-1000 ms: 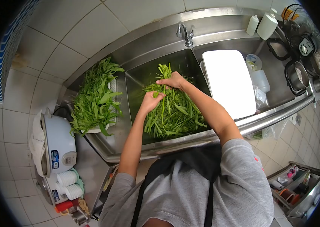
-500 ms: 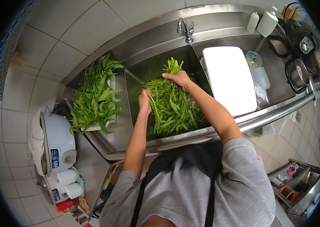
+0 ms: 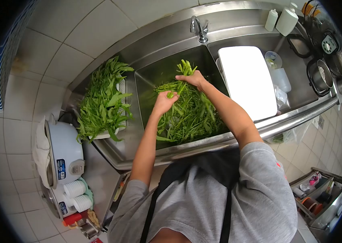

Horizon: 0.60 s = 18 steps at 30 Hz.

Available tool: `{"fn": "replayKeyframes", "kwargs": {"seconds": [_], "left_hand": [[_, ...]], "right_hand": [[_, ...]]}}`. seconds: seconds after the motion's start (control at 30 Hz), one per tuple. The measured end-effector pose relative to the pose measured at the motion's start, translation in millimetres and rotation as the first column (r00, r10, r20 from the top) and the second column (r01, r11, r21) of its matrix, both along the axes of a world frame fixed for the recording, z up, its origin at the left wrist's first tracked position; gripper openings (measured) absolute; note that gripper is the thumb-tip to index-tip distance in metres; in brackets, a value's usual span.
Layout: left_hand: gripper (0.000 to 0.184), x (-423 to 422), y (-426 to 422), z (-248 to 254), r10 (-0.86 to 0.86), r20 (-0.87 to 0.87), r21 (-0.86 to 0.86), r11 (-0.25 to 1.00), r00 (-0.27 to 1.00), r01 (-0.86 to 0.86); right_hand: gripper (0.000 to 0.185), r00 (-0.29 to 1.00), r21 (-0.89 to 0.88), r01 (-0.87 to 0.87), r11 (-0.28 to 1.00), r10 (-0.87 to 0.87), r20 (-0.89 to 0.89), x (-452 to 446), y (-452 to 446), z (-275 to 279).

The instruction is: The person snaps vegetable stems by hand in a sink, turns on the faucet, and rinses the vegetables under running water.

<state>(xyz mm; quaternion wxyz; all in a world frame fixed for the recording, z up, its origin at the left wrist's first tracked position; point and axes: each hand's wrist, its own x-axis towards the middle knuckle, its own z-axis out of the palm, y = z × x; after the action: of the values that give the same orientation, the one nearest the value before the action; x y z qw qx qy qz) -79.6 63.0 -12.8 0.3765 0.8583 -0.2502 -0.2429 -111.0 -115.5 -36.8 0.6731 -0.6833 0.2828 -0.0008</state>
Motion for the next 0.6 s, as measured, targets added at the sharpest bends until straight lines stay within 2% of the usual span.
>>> {"fn": "replayKeyframes", "kwargs": {"seconds": [0.1,0.13,0.23,0.33,0.37,0.43,0.47,0.57,0.6], "left_hand": [[0.028,13,11,-11,-0.011,-0.187,-0.143,0.99,0.982,-0.016],[0.029,17,14,-9,-0.017,-0.222,-0.116,0.993,0.975,-0.009],[0.031,14,12,-7,0.068,0.072,-0.138,0.989,0.995,-0.058],[0.028,11,2,-7,0.152,0.296,-0.209,0.974,0.943,-0.092],[0.031,10,-2,-6,0.101,0.312,-0.094,0.993,0.945,-0.075],[0.037,1,-11,18,0.001,0.325,0.134,0.99,0.946,-0.047],[0.041,1,-13,16,-0.058,0.344,0.161,0.987,0.937,0.002],[0.037,2,-16,-1,-0.026,0.491,0.083,0.996,0.871,-0.017],[0.036,1,-17,0,-0.049,0.469,0.11,0.994,0.882,-0.003]], "right_hand": [[0.046,0.995,-0.031,-0.09,0.995,0.091,0.042,-4,-5,5],[0.049,0.995,-0.043,-0.093,0.995,0.095,0.041,-4,-5,5],[0.058,0.994,-0.079,-0.103,0.992,0.106,0.036,-2,-2,4],[0.057,0.99,-0.171,-0.119,0.978,0.104,-0.095,2,1,5],[0.057,0.985,-0.201,-0.127,0.971,0.101,-0.139,3,3,6],[0.058,0.993,-0.23,-0.09,0.969,0.068,-0.1,7,6,-6],[0.058,0.993,-0.224,-0.094,0.97,0.074,-0.097,11,7,-14],[0.057,0.989,-0.239,-0.093,0.967,0.061,-0.137,14,11,-15],[0.056,0.986,-0.248,-0.093,0.964,0.055,-0.157,10,13,-7]]}}
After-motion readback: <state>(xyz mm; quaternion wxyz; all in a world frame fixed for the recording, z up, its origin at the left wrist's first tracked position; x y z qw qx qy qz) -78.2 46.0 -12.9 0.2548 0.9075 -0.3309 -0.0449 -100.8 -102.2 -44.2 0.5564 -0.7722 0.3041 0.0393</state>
